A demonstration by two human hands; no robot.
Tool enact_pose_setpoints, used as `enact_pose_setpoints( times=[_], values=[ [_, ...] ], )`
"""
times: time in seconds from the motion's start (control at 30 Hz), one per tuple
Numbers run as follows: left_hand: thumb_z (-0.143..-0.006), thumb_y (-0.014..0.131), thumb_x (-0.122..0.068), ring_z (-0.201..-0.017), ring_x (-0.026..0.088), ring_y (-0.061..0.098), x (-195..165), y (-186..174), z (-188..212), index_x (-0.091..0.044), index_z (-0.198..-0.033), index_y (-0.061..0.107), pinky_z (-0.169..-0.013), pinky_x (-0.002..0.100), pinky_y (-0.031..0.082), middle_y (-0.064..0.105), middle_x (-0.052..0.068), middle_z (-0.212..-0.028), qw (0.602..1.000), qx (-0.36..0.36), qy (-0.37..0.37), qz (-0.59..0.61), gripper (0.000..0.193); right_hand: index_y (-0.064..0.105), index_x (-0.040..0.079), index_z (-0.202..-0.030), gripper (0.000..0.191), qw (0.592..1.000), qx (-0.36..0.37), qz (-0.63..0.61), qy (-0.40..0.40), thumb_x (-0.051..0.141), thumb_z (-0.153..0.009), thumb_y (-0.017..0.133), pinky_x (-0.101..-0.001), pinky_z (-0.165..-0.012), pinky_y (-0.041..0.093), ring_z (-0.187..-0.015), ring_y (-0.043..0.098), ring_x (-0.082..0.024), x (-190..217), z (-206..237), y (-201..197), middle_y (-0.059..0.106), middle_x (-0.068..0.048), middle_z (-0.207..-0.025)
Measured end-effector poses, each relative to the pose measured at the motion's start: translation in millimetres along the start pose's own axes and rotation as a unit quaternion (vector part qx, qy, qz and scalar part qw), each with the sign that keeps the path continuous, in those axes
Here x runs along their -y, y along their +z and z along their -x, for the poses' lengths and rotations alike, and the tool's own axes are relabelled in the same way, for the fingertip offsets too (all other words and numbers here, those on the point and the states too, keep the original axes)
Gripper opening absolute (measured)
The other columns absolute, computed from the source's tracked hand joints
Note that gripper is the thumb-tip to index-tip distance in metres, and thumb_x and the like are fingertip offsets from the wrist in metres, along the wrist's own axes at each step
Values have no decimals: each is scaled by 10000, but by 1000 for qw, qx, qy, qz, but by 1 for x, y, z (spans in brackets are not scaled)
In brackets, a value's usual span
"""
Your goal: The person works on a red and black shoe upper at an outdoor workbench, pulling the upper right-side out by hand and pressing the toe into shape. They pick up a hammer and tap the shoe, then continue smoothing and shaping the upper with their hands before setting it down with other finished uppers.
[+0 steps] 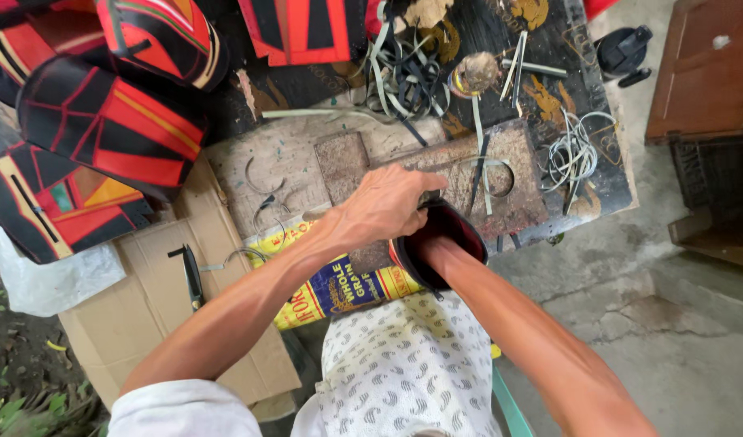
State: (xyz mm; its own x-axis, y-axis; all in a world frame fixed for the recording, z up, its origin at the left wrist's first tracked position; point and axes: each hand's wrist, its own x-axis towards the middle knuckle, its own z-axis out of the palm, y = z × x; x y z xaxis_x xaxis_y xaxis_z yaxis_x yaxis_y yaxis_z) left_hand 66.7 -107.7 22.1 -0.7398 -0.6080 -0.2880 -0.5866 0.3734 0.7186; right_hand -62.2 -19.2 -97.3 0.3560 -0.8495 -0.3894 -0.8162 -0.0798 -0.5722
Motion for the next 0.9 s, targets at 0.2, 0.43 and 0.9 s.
enact_pose_setpoints(
  times=[0.2, 0.43, 0.9],
  values=[
    [-746, 731, -153, -724, 439, 669, 1, -4, 4, -129, -1282, 686, -701, 513, 536, 680, 232, -704, 1000, 6, 3, 26, 538, 632, -14, -1197, 444, 1000, -11, -10, 8, 23, -756, 650, -451, -988, 454, -1170, 567, -355, 3, 8, 11, 641, -156, -1193],
    [-767, 722, -162, -661, 418, 662, 0, -5, 4, -128, -1283, 684, -654, 500, 529, 668, 210, -659, 999, 15, 5, 38, 519, 622, -19, -1219, 461, 999, -22, -23, 16, 19, -760, 640, -451, -990, 455, -1178, 566, -359, 0, 6, 12, 638, -162, -1206],
    [-756, 739, -172, -673, 435, 651, 5, 0, 4, -116, -1273, 684, -652, 507, 522, 661, 224, -679, 999, -3, 25, 33, 524, 600, -29, -1263, 496, 999, -23, -31, 15, 12, -769, 621, -451, -995, 458, -1195, 563, -368, -2, 5, 10, 633, -173, -1233]
  ],
)
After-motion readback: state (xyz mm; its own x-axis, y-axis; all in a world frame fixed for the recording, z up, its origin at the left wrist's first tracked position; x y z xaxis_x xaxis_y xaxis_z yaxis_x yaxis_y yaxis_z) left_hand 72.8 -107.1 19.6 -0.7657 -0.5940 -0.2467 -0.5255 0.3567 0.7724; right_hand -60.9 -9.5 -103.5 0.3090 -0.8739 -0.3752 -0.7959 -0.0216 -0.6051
